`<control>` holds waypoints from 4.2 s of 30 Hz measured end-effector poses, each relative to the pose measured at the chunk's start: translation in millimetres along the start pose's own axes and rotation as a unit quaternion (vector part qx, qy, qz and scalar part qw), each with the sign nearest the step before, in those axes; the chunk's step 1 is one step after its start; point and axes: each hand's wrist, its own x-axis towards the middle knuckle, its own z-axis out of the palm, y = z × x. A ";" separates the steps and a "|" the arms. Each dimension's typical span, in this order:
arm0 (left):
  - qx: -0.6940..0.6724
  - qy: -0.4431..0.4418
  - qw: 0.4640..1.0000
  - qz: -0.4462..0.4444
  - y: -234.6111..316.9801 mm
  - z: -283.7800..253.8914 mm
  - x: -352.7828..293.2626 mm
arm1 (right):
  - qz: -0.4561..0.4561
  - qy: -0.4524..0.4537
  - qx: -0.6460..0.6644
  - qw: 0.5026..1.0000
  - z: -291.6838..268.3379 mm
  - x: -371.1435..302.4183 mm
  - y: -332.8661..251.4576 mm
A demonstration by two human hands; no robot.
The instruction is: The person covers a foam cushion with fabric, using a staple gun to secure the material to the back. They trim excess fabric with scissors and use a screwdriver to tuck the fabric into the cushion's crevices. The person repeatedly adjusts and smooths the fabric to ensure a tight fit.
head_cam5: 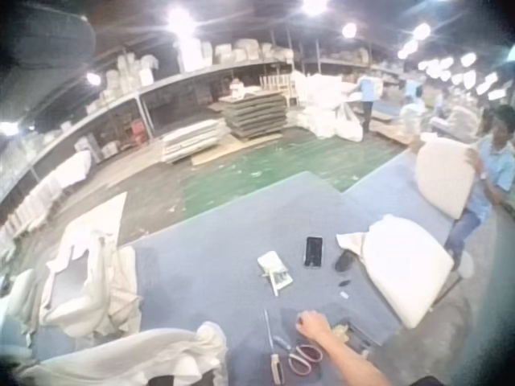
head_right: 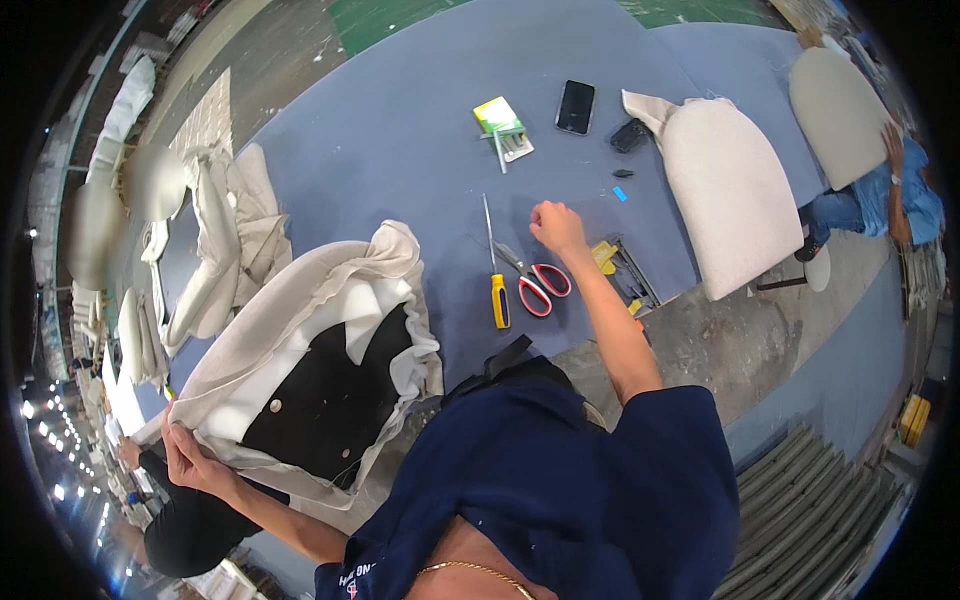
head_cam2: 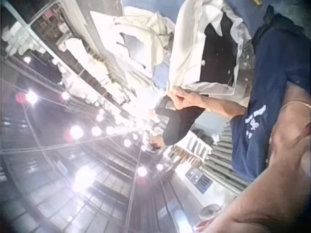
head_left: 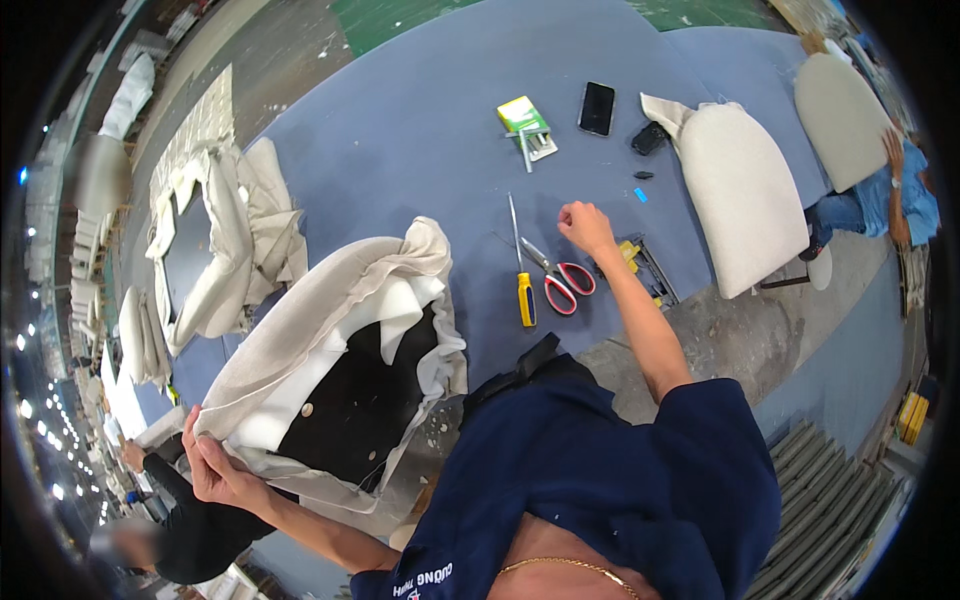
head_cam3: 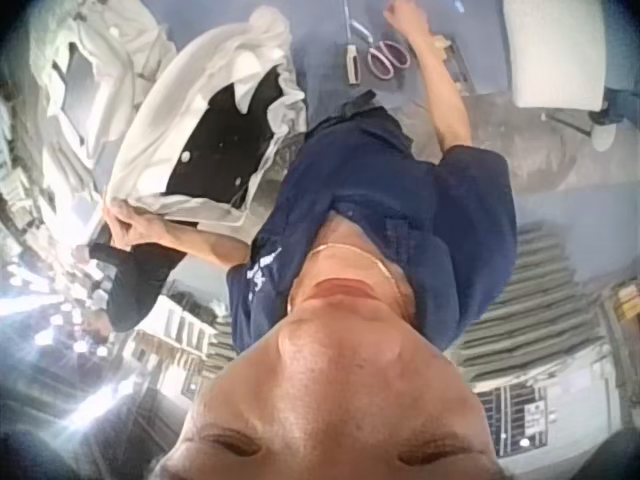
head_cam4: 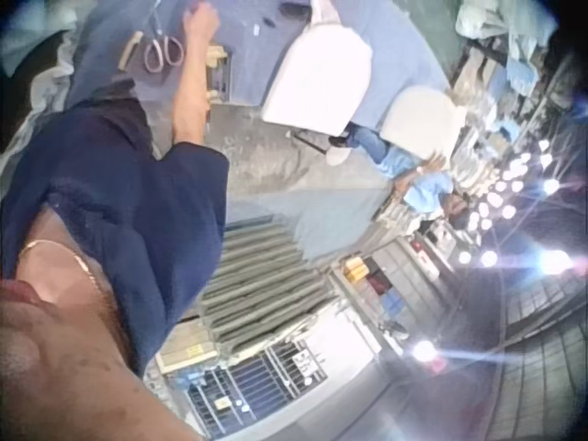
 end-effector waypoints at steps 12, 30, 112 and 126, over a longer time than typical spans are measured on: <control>0.003 0.000 0.999 0.039 15.4 4.8 6.0 | -0.186 -0.120 -0.196 0.955 91.5 35.9 -110.2; -0.168 -0.106 0.976 -0.091 43.8 25.1 33.3 | -0.365 -0.050 0.734 0.571 -142.0 -136.1 -369.4; -0.037 -0.037 0.998 -0.033 132.7 45.8 -75.3 | -0.521 -0.213 0.053 0.825 -255.7 -195.0 -333.3; 0.018 -0.008 1.000 -0.007 136.7 52.3 -70.4 | -0.541 0.010 0.231 0.809 -152.5 -198.4 -304.6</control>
